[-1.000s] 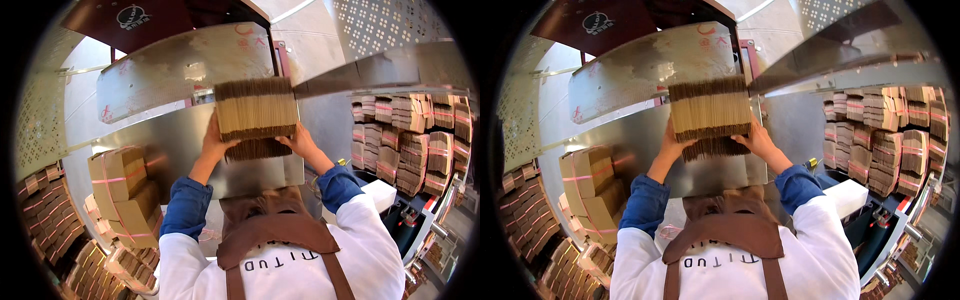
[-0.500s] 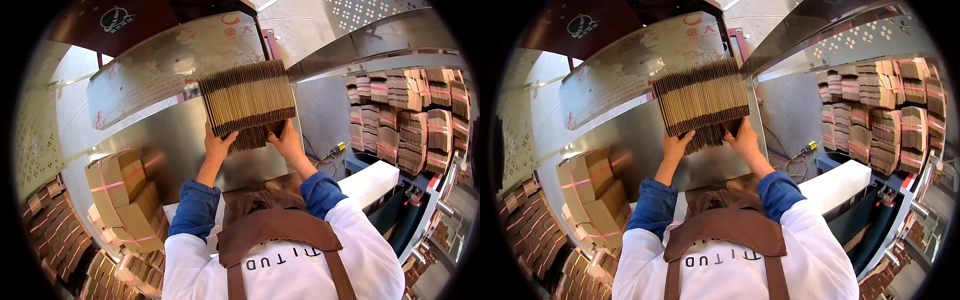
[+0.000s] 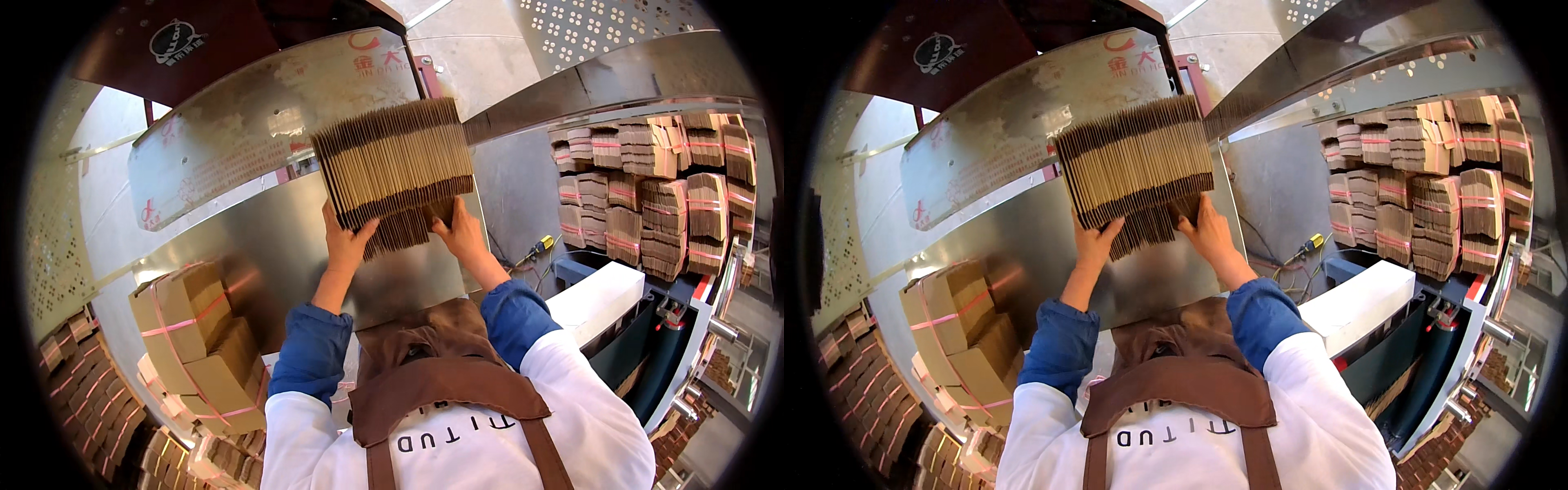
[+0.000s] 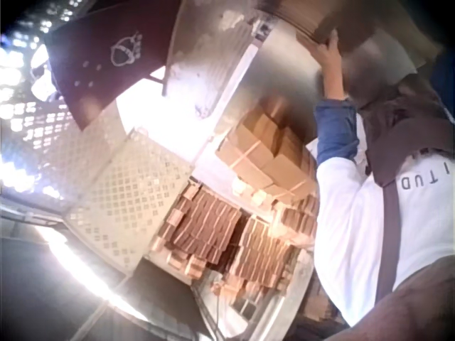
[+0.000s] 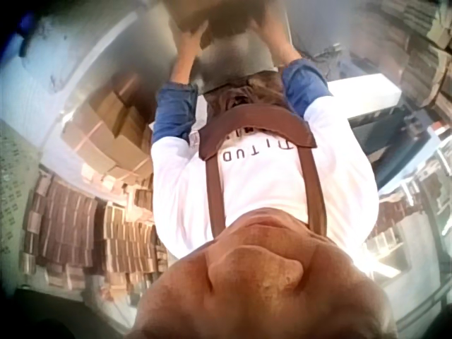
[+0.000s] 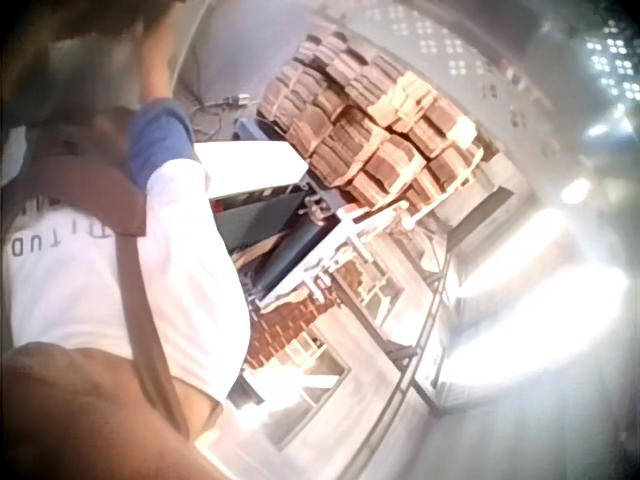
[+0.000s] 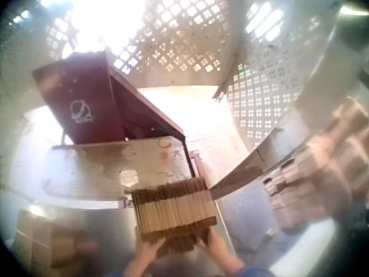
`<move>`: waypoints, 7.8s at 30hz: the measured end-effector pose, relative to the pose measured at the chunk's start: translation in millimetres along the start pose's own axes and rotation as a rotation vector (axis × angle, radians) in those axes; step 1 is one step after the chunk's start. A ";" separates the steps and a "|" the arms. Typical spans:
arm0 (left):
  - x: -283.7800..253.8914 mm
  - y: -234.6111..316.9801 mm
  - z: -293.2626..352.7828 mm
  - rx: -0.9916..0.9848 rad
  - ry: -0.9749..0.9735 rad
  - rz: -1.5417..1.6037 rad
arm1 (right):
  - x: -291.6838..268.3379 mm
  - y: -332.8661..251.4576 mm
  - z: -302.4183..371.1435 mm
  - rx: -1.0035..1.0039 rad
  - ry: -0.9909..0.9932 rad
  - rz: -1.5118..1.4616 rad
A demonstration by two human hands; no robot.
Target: The person stacks flat corrugated cardboard sheets into neat piles on a metal table. They then secure the stacks with pink rubber bands and move the finished bundles to a nearby area. The process is repeated multiple times throughout the clip.
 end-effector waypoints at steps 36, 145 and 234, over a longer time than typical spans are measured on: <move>-5.0 40.3 -56.8 0.032 0.128 -0.024 | 2.7 -34.3 -59.6 -0.162 -0.014 -0.011; -158.9 -122.6 386.3 -0.713 1.164 0.046 | 175.5 -103.9 87.5 -1.096 -1.109 0.122; -405.0 482.2 703.7 -0.628 1.194 -1.258 | 489.2 -209.9 647.3 -2.182 -1.818 0.963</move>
Point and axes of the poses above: each hand's wrist, its own z-axis away from the middle knuckle, its own x-axis out of the palm, y = z × x, the point moved 10 cm from there along -z, towards the middle knuckle, and after that the axes turned 11 degrees about y, right-handed, at the moved point
